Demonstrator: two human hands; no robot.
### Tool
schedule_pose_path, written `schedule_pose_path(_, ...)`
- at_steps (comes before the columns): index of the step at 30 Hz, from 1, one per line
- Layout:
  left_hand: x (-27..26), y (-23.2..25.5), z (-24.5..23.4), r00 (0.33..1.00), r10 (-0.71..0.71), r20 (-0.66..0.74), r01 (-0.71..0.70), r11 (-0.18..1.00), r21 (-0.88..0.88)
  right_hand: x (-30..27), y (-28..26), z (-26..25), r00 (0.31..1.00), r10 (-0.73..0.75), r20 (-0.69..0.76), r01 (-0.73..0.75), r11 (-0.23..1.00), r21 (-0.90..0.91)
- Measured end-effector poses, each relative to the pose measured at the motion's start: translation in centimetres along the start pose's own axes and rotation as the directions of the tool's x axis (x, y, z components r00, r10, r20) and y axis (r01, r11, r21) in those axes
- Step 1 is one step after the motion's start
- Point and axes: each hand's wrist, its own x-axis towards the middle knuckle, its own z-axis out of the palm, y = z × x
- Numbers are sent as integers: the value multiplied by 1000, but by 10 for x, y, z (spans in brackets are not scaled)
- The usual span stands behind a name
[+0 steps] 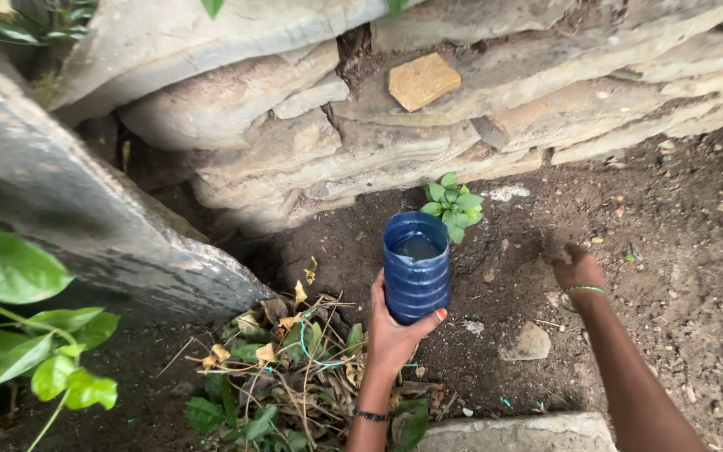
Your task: The person dips a blue plastic cup into a bucket of water, carries it to various plants in the garden, and pours the water onto the soil around the base of the plants.
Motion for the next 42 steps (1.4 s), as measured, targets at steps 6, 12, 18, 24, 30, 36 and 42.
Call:
schedule_pose_path(6, 8, -9, 8, 1000, -12, 18, 13, 998, -55, 63, 11, -1, 999, -11, 42, 19, 981, -194)
schedule_pose_path(12, 23, -16, 15, 999, -35, 25, 36, 998, -54, 112, -1, 1, 984, -179, 25, 179, 953, -243)
schedule_pose_path(18, 36, -30, 20, 999, -39, 24, 43, 984, -174, 121, -33, -10, 996, -77, 54, 80, 995, -55)
schedule_pose_path(24, 45, -45, 24, 998, -60, -17, 55, 980, -191, 190, -1, 14, 988, -157, 10, 157, 987, -30)
schedule_pose_path(30, 43, -56, 17, 996, -84, -27, 77, 978, -196, 228, 24, 20, 946, -318, -63, 309, 944, -116)
schedule_pose_path(36, 48, -65, 19, 992, -118, -41, 105, 967, -230, 244, 22, 43, 858, -489, -158, 443, 860, -253)
schedule_pose_path(42, 59, -61, 25, 994, -108, -30, 100, 975, -198, 228, 1, 44, 889, -445, -105, 416, 883, -215)
